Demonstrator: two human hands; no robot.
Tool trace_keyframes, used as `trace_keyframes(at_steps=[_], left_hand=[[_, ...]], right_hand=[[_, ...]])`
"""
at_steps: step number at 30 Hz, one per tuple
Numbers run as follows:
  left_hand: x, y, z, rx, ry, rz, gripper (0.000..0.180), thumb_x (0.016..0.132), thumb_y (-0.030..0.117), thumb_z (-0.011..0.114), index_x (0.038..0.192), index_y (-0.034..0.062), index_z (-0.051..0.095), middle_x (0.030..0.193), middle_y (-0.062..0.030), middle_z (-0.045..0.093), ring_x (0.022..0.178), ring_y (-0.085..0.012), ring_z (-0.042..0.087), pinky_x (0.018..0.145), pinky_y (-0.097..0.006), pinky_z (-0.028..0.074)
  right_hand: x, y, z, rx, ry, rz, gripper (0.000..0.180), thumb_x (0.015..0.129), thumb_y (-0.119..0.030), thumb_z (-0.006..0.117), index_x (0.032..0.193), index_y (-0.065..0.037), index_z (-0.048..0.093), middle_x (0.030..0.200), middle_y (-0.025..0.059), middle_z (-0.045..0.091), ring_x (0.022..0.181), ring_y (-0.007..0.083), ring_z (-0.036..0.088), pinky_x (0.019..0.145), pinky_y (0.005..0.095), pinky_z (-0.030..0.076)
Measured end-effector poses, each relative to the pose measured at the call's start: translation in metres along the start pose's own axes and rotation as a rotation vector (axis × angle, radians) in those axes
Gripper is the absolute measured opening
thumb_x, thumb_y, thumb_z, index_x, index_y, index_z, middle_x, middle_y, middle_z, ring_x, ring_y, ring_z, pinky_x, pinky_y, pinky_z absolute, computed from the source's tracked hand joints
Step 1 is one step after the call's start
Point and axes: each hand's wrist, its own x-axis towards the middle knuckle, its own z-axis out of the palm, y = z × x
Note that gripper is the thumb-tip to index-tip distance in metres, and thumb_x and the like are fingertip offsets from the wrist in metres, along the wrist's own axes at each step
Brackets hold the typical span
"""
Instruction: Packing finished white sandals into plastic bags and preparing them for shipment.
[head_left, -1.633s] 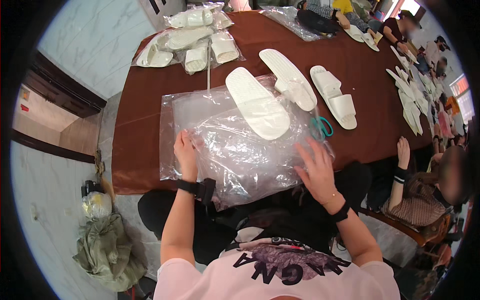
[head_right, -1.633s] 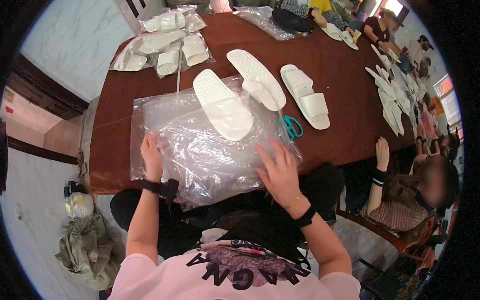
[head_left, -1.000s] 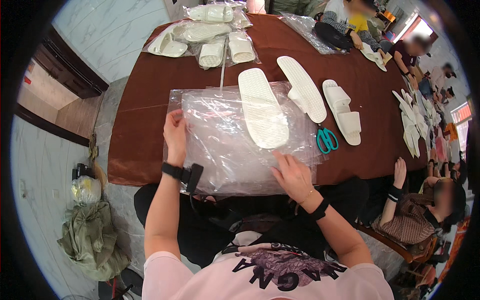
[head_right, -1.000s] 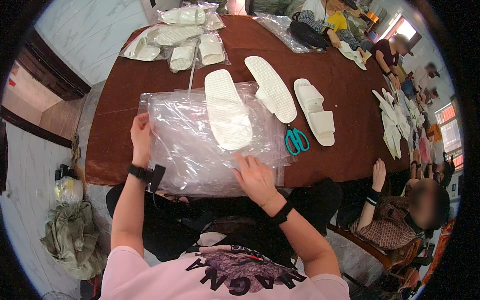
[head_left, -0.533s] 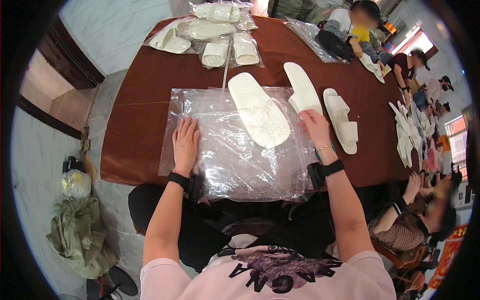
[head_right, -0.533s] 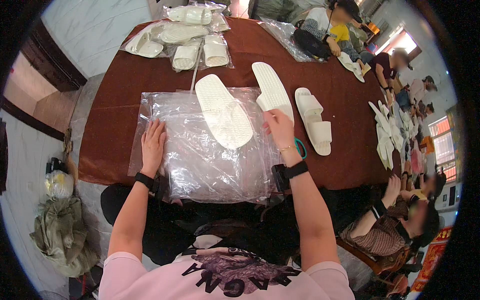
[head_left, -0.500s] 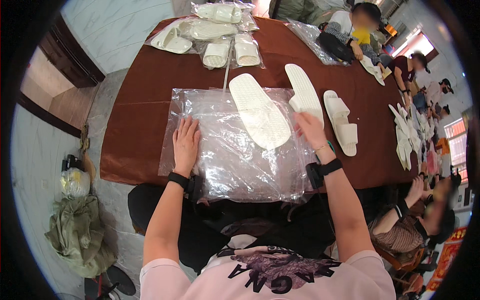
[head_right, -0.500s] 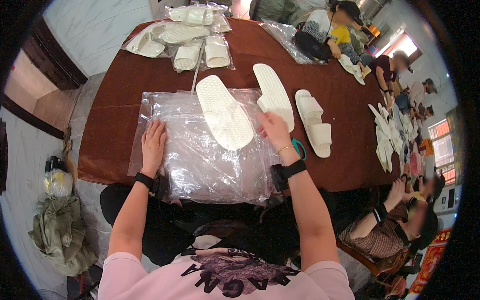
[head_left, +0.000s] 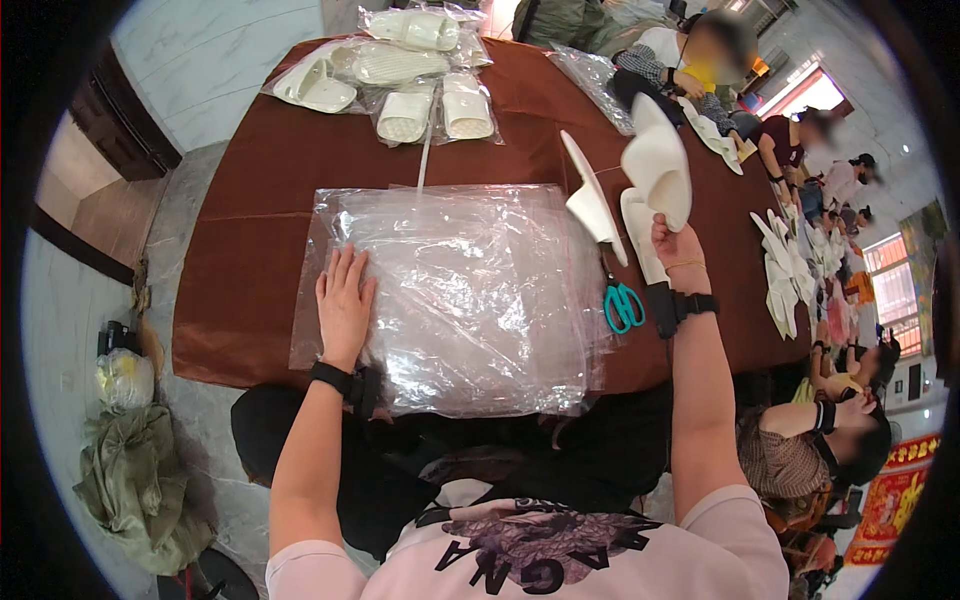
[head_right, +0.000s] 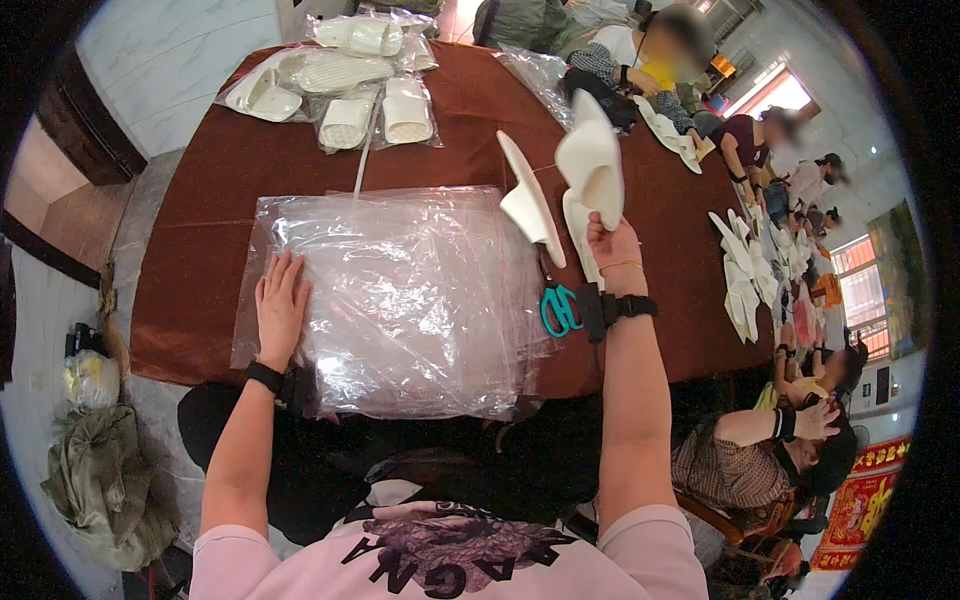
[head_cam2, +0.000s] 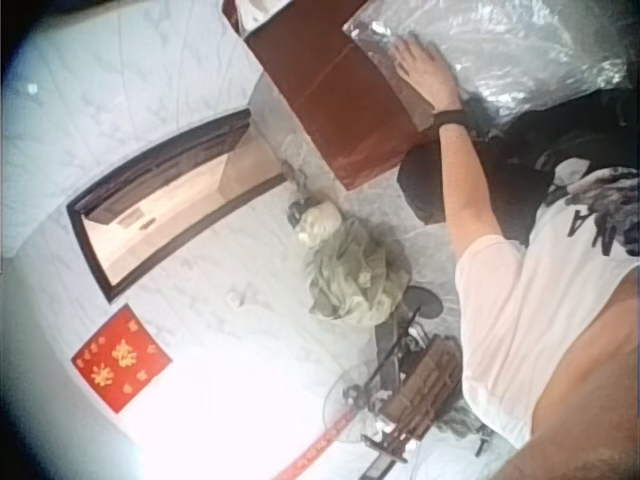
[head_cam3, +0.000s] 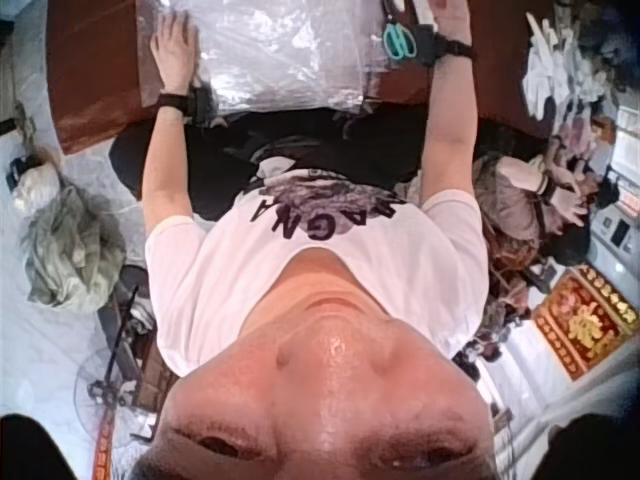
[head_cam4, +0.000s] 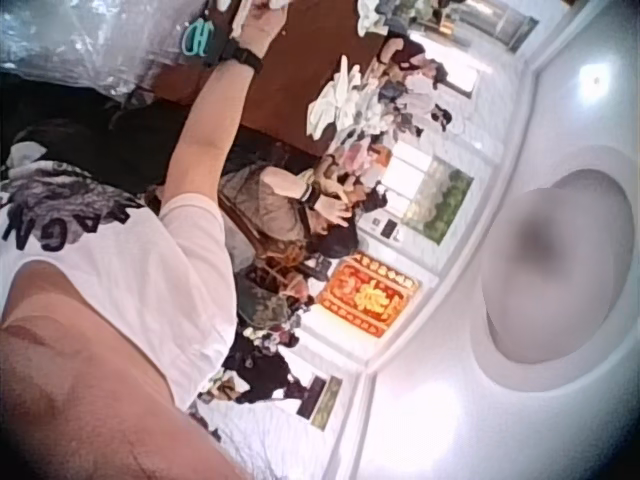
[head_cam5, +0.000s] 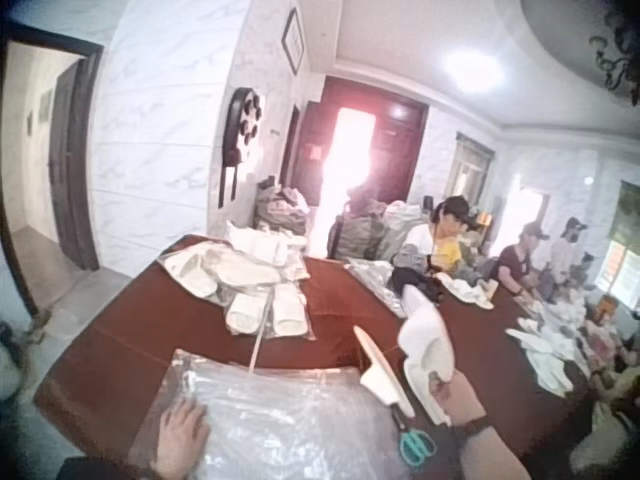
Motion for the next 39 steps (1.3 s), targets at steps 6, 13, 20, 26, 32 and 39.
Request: trace_keyframes(at_steps=[6, 13, 20, 26, 32, 39], left_hand=[[-0.002, -0.002, 0.001, 0.03, -0.024, 0.004, 0.042, 0.097, 0.023, 0.055, 0.137, 0.0117, 0.051, 0.152, -0.0079, 0.04, 0.143, -0.0283, 0.032, 0.113, -0.047, 0.027], [-0.001, -0.004, 0.007, 0.021, -0.055, -0.006, 0.042, 0.101, 0.029, 0.05, 0.141, 0.0149, 0.049, 0.154, -0.0054, 0.037, 0.145, -0.0263, 0.029, 0.117, -0.046, 0.022], [0.0, -0.01, -0.009, -0.016, 0.028, -0.017, 0.046, 0.104, 0.039, 0.038, 0.142, 0.0159, 0.049, 0.158, -0.0064, 0.029, 0.148, -0.0299, 0.019, 0.117, -0.059, 0.01], [0.005, -0.003, -0.061, -0.235, 0.041, 0.032, 0.042, 0.103, 0.035, 0.041, 0.136, 0.0118, 0.053, 0.154, -0.0085, 0.035, 0.147, -0.0293, 0.024, 0.117, -0.056, 0.012], [-0.023, -0.002, -0.024, 0.091, -0.297, 0.134, 0.057, 0.098, 0.036, 0.05, 0.15, 0.0174, 0.035, 0.159, -0.0024, 0.027, 0.147, -0.0215, 0.023, 0.117, -0.054, 0.016], [-0.021, 0.0, -0.037, 0.07, -0.184, 0.127, 0.054, 0.094, 0.037, 0.056, 0.145, 0.0213, 0.045, 0.158, -0.0014, 0.029, 0.148, -0.0292, 0.018, 0.113, -0.068, 0.008]], right_hand=[[0.009, -0.027, -0.087, 0.309, 0.07, 0.19, 0.007, 0.096, -0.001, 0.046, 0.099, -0.002, 0.052, 0.077, 0.0044, 0.053, 0.059, 0.0102, 0.043, 0.049, 0.0223, 0.036], [0.008, -0.118, -0.12, -0.083, 0.129, -0.501, 0.022, 0.094, 0.0, 0.052, 0.115, 0.001, 0.056, 0.091, 0.0077, 0.062, 0.075, 0.0146, 0.059, 0.07, 0.0239, 0.054], [-0.064, -0.006, 0.041, -1.069, 0.231, -1.014, 0.031, 0.094, -0.008, 0.053, 0.124, -0.002, 0.057, 0.122, 0.0116, 0.058, 0.115, 0.0254, 0.053, 0.101, 0.0366, 0.04], [-0.186, 0.116, 0.167, -1.65, -0.728, -1.093, 0.051, 0.089, -0.031, 0.061, 0.138, -0.022, 0.051, 0.143, 0.0085, 0.047, 0.138, 0.0275, 0.037, 0.115, 0.0535, 0.025], [-0.123, 0.158, 0.091, -1.844, -0.599, -0.796, 0.055, 0.094, -0.044, 0.052, 0.146, -0.026, 0.042, 0.157, 0.0081, 0.031, 0.145, 0.0319, 0.025, 0.118, 0.0541, 0.017], [-0.127, 0.097, 0.042, -1.748, -0.317, -0.653, 0.049, 0.093, -0.025, 0.059, 0.14, -0.02, 0.049, 0.152, 0.0154, 0.035, 0.141, 0.0351, 0.03, 0.114, 0.0497, 0.028]])
